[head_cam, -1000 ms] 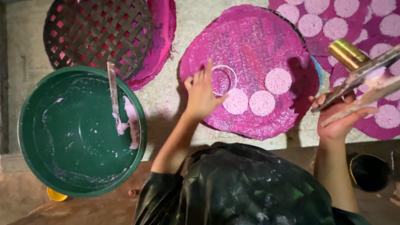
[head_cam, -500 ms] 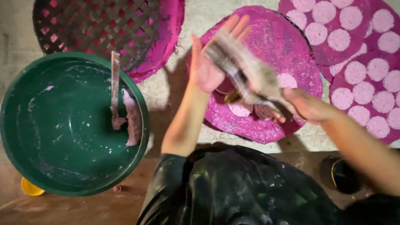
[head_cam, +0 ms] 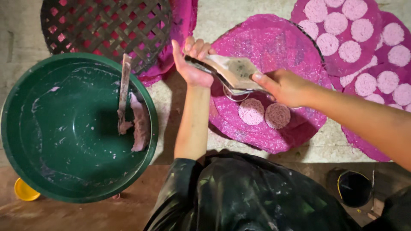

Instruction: The person scoops a pink paste from a green basin using a wooden stick and loads it into a manual press. They then press the paste into circular molds on a pink mat, creating uniform discs. The process is repeated continuously.

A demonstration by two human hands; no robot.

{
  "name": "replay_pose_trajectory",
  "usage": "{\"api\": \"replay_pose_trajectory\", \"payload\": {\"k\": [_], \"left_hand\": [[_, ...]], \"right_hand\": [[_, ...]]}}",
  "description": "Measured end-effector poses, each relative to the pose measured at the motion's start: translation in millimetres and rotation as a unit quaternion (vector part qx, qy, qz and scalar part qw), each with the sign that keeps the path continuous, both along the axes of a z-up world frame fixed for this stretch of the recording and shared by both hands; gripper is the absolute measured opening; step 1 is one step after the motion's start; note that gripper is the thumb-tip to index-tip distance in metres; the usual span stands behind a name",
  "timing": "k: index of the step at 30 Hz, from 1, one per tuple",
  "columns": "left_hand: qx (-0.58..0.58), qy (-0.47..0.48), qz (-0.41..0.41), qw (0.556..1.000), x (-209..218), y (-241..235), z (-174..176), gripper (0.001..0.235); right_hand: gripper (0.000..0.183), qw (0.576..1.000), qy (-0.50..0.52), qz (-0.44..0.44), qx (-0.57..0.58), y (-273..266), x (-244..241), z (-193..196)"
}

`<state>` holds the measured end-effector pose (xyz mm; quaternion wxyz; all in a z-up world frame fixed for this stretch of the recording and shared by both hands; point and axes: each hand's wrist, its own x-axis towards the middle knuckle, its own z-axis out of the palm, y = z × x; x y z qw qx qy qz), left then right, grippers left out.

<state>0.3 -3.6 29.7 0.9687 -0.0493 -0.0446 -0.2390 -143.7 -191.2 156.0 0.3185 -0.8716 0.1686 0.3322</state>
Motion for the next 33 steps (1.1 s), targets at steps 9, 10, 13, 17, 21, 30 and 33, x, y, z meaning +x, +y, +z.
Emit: {"api": "replay_pose_trajectory", "payload": {"k": [9, 10, 13, 17, 21, 30, 33], "left_hand": [[0.032, 0.11, -0.019, 0.993, -19, -33, -23, 0.037], [0.036, 0.111, -0.017, 0.993, -16, -37, -22, 0.036], [0.055, 0.086, -0.012, 0.995, 0, -39, -15, 0.037], [0.101, 0.011, 0.032, 0.994, 13, -25, -2, 0.036], [0.121, 0.039, 0.034, 0.991, 13, -9, 5, 0.038], [0.161, 0.173, 0.02, 0.971, -2, -36, -3, 0.038], [0.164, 0.116, 0.03, 0.979, 13, -36, 0, 0.039]], "right_hand": [[0.077, 0.996, 0.003, 0.006, -0.089, -20, -11, -2], [0.076, 0.995, -0.021, 0.014, -0.098, -22, -10, -1], [0.071, 0.994, -0.05, -0.004, -0.097, -17, -5, -4], [0.063, 0.986, -0.151, -0.014, -0.069, -4, -5, -13], [0.06, 0.989, -0.147, -0.02, -0.009, 4, -5, -26], [0.068, 0.996, -0.009, -0.005, -0.087, -20, -3, -18], [0.065, 0.994, -0.087, -0.018, -0.069, -14, -4, -15]]}}
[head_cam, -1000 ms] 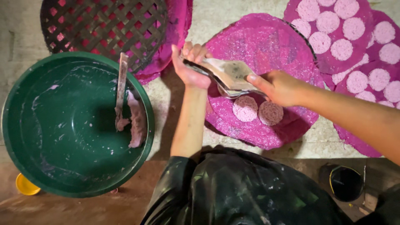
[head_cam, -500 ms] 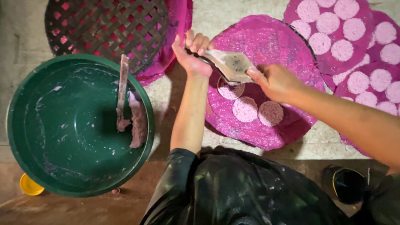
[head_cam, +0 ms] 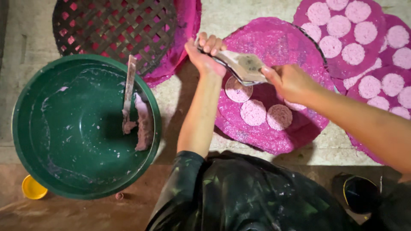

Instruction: The person scoops a pink paste from a green basin using a wooden stick and loads it into a manual press. They then press the paste into circular molds on a pink mat, creating uniform discs. The process is repeated continuously.

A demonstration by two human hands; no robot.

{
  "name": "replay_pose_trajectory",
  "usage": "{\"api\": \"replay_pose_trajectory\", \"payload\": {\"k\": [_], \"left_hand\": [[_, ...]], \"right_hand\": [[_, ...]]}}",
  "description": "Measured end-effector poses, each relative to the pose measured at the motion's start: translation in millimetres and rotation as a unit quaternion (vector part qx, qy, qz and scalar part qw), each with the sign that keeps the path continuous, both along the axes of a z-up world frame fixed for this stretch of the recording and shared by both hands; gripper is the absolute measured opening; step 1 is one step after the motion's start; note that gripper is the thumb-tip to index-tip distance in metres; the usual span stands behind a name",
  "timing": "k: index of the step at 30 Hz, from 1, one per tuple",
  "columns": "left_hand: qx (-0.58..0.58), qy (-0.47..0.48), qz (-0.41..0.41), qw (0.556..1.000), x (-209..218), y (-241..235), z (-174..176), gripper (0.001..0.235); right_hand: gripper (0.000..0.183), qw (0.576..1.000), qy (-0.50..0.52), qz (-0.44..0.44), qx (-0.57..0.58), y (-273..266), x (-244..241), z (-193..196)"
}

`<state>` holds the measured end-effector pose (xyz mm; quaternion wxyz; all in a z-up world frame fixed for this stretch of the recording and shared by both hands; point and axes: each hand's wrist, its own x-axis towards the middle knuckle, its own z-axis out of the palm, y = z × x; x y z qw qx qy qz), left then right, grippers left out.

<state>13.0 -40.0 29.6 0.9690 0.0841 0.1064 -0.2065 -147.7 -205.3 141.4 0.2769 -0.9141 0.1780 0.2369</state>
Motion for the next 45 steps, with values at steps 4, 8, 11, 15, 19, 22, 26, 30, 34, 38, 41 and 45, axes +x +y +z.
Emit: {"api": "replay_pose_trajectory", "payload": {"k": [4, 8, 11, 15, 19, 22, 26, 30, 34, 38, 41, 45], "left_hand": [[0.015, 0.009, -0.017, 1.0, -1, -1, -1, 0.038], [0.017, -0.004, -0.002, 1.0, -2, -7, -1, 0.038], [0.007, -0.111, -0.031, 0.993, 5, 17, 1, 0.036], [0.136, -0.155, -0.103, 0.973, -4, 43, -25, 0.033], [0.516, -0.529, -0.165, 0.653, -54, 58, -23, 0.077], [0.616, -0.556, -0.329, 0.451, -70, 56, 8, 0.121], [0.641, -0.56, -0.361, 0.381, -72, 47, 14, 0.125], [0.614, -0.61, -0.297, 0.403, -40, 40, -23, 0.118], [0.67, -0.567, -0.251, 0.409, 5, 21, -25, 0.126], [0.624, -0.649, -0.211, 0.381, 4, -4, 32, 0.135], [0.415, -0.754, -0.168, 0.48, -45, -6, 82, 0.122], [0.247, -0.757, -0.268, 0.542, -103, 32, 141, 0.096]], "right_hand": [[0.066, 0.999, -0.033, 0.016, -0.004, -2, -5, -4], [0.063, 0.996, -0.063, 0.019, -0.061, -3, -4, -22], [0.056, 0.986, -0.158, 0.006, 0.049, 9, -11, -36], [0.053, 0.964, -0.239, -0.019, 0.112, 5, -38, -42], [0.069, 0.919, -0.342, -0.066, 0.187, -5, -75, -46], [0.078, 0.867, -0.368, -0.144, 0.304, -4, -95, -53], [0.092, 0.851, -0.387, -0.19, 0.298, -3, -127, -46], [0.091, 0.817, -0.398, -0.262, 0.326, -12, -169, -64], [0.088, 0.742, -0.411, -0.324, 0.418, -21, -200, -93], [0.081, 0.815, -0.423, -0.252, 0.306, -17, -200, -67], [0.065, 0.877, -0.377, -0.2, 0.222, 3, -185, -17], [0.058, 0.898, -0.427, 0.101, -0.039, 21, -163, 76]]}}
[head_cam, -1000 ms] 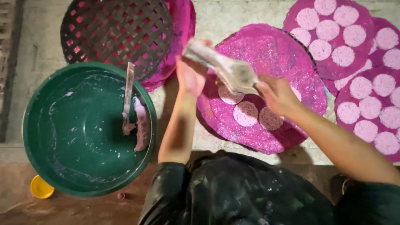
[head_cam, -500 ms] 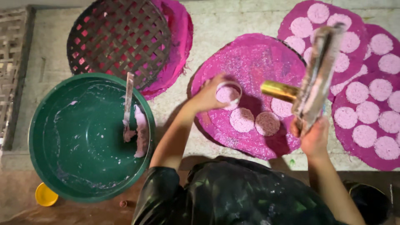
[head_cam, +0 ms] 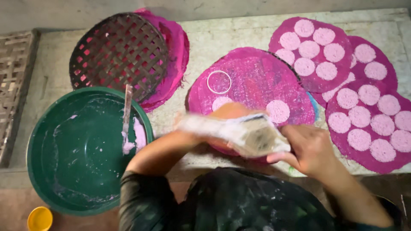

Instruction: The person scoops a pink paste from a green basin using a wooden stick and loads it into a manual press. They then press the paste into circular molds on a pink mat, creating uniform discs. The process is repeated continuously.

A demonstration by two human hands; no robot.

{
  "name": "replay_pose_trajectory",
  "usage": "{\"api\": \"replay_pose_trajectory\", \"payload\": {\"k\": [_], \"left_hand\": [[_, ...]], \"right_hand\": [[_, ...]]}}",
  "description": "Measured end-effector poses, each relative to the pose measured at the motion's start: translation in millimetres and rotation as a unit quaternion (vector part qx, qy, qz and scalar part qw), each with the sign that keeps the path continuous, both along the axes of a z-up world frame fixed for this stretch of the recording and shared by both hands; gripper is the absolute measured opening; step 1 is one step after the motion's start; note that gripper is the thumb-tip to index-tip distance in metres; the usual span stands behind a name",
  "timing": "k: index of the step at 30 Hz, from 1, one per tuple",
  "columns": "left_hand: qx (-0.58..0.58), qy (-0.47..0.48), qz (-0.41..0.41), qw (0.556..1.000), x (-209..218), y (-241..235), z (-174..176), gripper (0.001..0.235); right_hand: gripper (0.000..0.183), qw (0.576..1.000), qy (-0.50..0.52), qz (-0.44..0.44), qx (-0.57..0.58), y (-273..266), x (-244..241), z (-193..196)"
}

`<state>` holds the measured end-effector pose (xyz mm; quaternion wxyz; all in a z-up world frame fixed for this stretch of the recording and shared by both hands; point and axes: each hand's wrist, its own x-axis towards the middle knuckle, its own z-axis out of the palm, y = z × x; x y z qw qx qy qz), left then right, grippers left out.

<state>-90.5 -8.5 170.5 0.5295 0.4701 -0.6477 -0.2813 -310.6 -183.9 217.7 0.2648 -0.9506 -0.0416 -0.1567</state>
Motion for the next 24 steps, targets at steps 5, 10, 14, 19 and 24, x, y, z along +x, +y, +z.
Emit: {"api": "replay_pose_trajectory", "payload": {"k": [5, 10, 14, 19, 24], "left_hand": [[-0.005, -0.003, -0.093, 0.996, -33, 65, 58, 0.065], [0.302, -0.151, -0.019, 0.941, -59, 121, 94, 0.044], [0.353, -0.164, 0.094, 0.916, -91, 191, 118, 0.033], [0.344, -0.083, 0.245, 0.903, -92, 258, 86, 0.029], [0.233, 0.238, 0.352, 0.875, -62, 382, 37, 0.038]], "right_hand": [[0.053, 0.911, -0.15, 0.354, -0.151, 9, 70, 76], [0.053, 0.845, 0.094, 0.526, 0.007, 45, 115, 85], [0.047, 0.78, 0.24, 0.564, 0.126, 91, 99, 71], [0.048, 0.713, 0.334, 0.585, 0.195, 117, 117, 59], [0.031, 0.827, 0.1, 0.553, 0.014, 127, 172, 62]]}}
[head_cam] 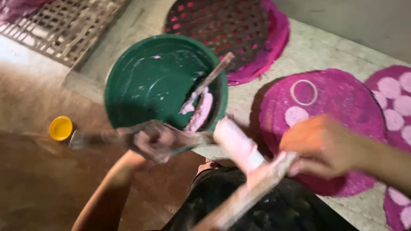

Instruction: The person scoops a pink paste from a green basin using a wooden stick and loads it into a manual press. They then press the paste into circular molds on a pink mat, creating uniform discs. The process is repeated continuously.

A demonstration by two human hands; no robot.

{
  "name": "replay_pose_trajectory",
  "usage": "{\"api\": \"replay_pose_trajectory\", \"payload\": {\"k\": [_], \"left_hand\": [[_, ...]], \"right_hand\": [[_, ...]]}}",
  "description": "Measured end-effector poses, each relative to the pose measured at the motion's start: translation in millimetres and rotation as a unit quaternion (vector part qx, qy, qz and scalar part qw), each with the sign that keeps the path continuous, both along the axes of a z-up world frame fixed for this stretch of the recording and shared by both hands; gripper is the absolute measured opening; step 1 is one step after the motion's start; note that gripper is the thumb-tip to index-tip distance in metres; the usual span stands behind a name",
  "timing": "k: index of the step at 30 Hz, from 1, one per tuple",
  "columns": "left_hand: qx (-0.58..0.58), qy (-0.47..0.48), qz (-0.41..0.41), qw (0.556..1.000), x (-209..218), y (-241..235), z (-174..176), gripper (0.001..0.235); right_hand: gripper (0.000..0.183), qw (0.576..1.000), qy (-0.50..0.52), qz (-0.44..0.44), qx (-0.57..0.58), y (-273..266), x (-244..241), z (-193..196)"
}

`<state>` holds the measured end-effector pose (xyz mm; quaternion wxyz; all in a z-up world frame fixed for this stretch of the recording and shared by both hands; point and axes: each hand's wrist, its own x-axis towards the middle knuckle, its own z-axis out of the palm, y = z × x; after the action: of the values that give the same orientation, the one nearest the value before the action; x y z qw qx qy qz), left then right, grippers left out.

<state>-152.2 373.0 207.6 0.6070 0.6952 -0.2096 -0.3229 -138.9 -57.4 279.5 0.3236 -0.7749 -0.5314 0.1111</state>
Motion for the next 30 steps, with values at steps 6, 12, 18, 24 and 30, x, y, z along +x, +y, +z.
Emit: {"api": "replay_pose_trajectory", "payload": {"k": [6, 12, 18, 24, 30], "left_hand": [[-0.317, 0.221, 0.197, 0.901, -18, 20, -96, 0.036], [-0.33, 0.178, 0.333, 0.865, -26, 35, -129, 0.038], [-0.132, -0.12, 0.375, 0.91, -14, 67, -131, 0.04], [-0.397, 0.078, 0.546, 0.734, -22, 27, -142, 0.043], [-0.498, 0.177, 0.574, 0.625, -20, 7, -155, 0.049]], "right_hand": [[0.021, 0.813, -0.552, 0.05, -0.178, 84, 97, 25], [0.057, 0.9, -0.419, -0.118, -0.012, 173, 130, -36], [0.038, 0.895, -0.347, -0.043, -0.276, 206, 141, -179], [0.029, 0.861, -0.056, -0.009, -0.505, 187, 122, -95], [0.026, 0.817, -0.043, -0.004, -0.575, 199, 70, -98]]}}
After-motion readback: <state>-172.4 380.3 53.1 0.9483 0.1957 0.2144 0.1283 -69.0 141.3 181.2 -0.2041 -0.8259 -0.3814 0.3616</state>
